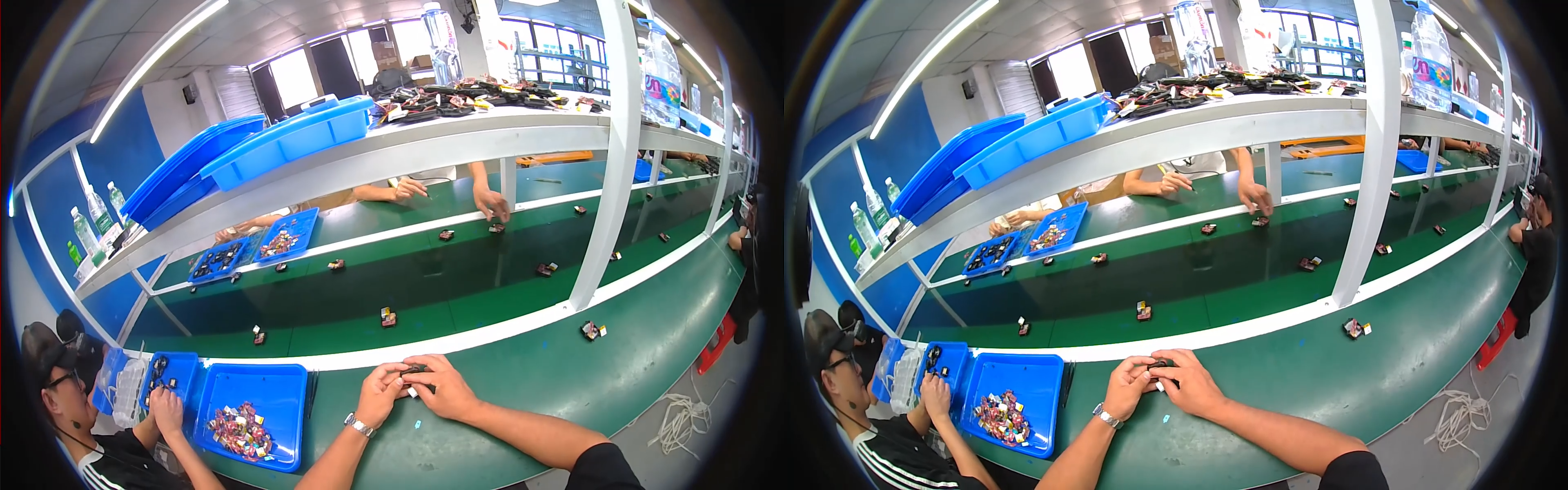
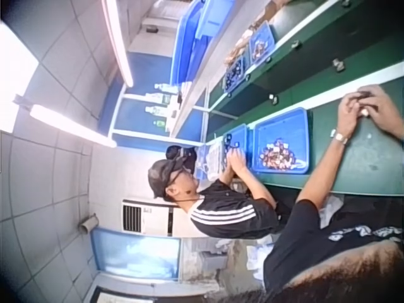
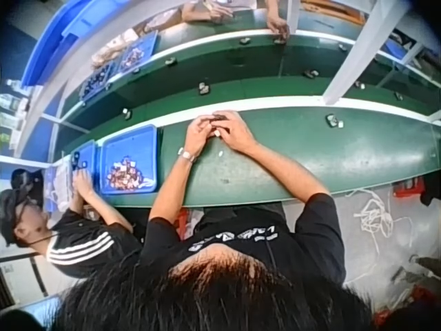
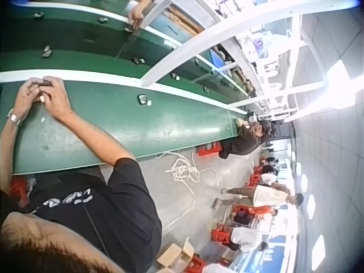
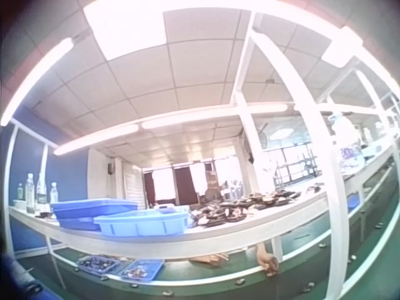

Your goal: Assembling small electronic or mechanical components at a factory workbench along an assembly line.

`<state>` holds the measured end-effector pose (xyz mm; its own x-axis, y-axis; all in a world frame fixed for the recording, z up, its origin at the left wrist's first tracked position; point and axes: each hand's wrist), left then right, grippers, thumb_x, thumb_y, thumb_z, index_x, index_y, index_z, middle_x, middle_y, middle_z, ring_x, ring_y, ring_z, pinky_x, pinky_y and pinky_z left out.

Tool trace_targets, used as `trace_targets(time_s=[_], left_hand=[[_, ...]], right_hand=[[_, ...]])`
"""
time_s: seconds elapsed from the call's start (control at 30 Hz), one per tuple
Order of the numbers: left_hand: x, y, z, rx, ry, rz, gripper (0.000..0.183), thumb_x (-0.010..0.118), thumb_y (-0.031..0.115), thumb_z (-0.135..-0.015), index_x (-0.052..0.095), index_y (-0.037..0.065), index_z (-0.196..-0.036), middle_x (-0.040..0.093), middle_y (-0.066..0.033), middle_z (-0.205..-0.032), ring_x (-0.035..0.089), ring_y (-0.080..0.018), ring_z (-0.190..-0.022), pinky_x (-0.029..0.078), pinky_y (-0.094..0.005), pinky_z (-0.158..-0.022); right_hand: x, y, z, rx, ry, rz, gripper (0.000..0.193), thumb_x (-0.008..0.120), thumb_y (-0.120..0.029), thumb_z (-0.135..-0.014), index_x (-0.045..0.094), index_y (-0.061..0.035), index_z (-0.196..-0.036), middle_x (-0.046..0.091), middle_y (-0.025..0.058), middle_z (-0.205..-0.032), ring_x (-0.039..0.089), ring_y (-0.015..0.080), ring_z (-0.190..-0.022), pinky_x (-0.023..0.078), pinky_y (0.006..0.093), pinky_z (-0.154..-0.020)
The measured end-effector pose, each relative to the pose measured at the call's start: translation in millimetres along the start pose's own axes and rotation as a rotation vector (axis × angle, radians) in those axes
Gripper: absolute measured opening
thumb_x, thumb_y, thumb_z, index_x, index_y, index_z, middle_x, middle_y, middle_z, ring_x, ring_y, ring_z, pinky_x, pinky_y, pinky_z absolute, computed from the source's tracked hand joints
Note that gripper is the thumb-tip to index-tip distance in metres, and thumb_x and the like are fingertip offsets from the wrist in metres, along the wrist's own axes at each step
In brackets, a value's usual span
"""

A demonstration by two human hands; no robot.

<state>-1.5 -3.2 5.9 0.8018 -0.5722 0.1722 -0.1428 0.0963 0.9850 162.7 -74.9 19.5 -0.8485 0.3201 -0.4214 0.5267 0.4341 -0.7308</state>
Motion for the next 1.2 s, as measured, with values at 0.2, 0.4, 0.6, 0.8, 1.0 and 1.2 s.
trace_targets(time_s=[0.2, 0.4, 0.6, 0.8, 1.0, 1.2], left_hand=[[-0.4, 1.0, 0.2, -0.02, 0.002, -0.014, 0.023, 0.05, -0.001, -0.096, 0.051, 0.0, -0.119, 0.064, -0.015, -0.115, 0.065, -0.0192, -0.101, 0.057, -0.031, -0.084], [-1.0, -1.8, -1.0, 0.023, -0.007, 0.038, 0.024, 0.05, 0.0, -0.096, 0.05, 0.001, -0.12, 0.064, -0.0153, -0.115, 0.066, -0.02, -0.101, 0.057, -0.0308, -0.084], [-1.6, 0.3, 0.8, -0.015, -0.017, 0.016, 0.024, 0.051, 0.001, -0.096, 0.05, 0.0, -0.12, 0.064, -0.0153, -0.116, 0.066, -0.0202, -0.1, 0.057, -0.0305, -0.084], [-0.3, 1.5, 0.7, -0.01, -0.029, 0.028, 0.026, 0.048, -0.001, -0.096, 0.052, -0.001, -0.122, 0.063, -0.0144, -0.118, 0.065, -0.0188, -0.103, 0.055, -0.03, -0.086], [3.2, 1.0, 2.5, 0.006, 0.024, 0.001, 0.026, 0.048, -0.002, -0.096, 0.053, -0.002, -0.122, 0.063, -0.0136, -0.12, 0.065, -0.0181, -0.102, 0.056, -0.0284, -0.084], [3.9, 4.5, 1.5, -0.003, 0.033, -0.039, 0.028, 0.048, -0.001, -0.096, 0.053, -0.002, -0.124, 0.064, -0.0137, -0.119, 0.066, -0.0184, -0.101, 0.056, -0.029, -0.084]], right_hand=[[0.3, -0.1, -0.1, 0.001, 0.026, 0.031, 0.019, 0.065, -0.005, -0.081, 0.072, -0.0066, -0.099, 0.061, 0.0069, -0.121, 0.053, 0.0283, -0.115, 0.047, 0.0377, -0.095], [2.1, -3.5, -3.5, -0.008, 0.046, 0.001, 0.017, 0.064, -0.004, -0.08, 0.072, -0.0058, -0.095, 0.062, 0.0075, -0.118, 0.054, 0.0289, -0.113, 0.047, 0.0377, -0.094], [-1.1, -7.5, -1.7, -0.048, 0.093, 0.076, 0.016, 0.066, -0.004, -0.078, 0.072, -0.0062, -0.093, 0.063, 0.0072, -0.116, 0.054, 0.0287, -0.112, 0.047, 0.0378, -0.094], [1.3, -3.6, -1.2, -0.033, 0.09, 0.065, 0.014, 0.066, -0.004, -0.078, 0.071, -0.0061, -0.091, 0.062, 0.0067, -0.118, 0.054, 0.0288, -0.114, 0.047, 0.038, -0.094], [2.8, -1.9, -4.4, -0.053, 0.061, 0.024, 0.016, 0.067, -0.003, -0.078, 0.072, -0.0062, -0.093, 0.062, 0.0074, -0.122, 0.052, 0.0297, -0.118, 0.046, 0.0385, -0.097], [-0.7, -7.5, -3.4, -0.054, 0.011, 0.041, 0.019, 0.065, -0.003, -0.08, 0.069, -0.0057, -0.098, 0.059, 0.0102, -0.124, 0.05, 0.0321, -0.12, 0.044, 0.0402, -0.1]])
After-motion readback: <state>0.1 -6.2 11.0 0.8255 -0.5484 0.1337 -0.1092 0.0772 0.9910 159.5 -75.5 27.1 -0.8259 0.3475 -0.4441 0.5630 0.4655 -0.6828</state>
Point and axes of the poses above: each hand's wrist, its own z-axis away from the middle knuckle, its own x-axis out of the palm, y = z × x
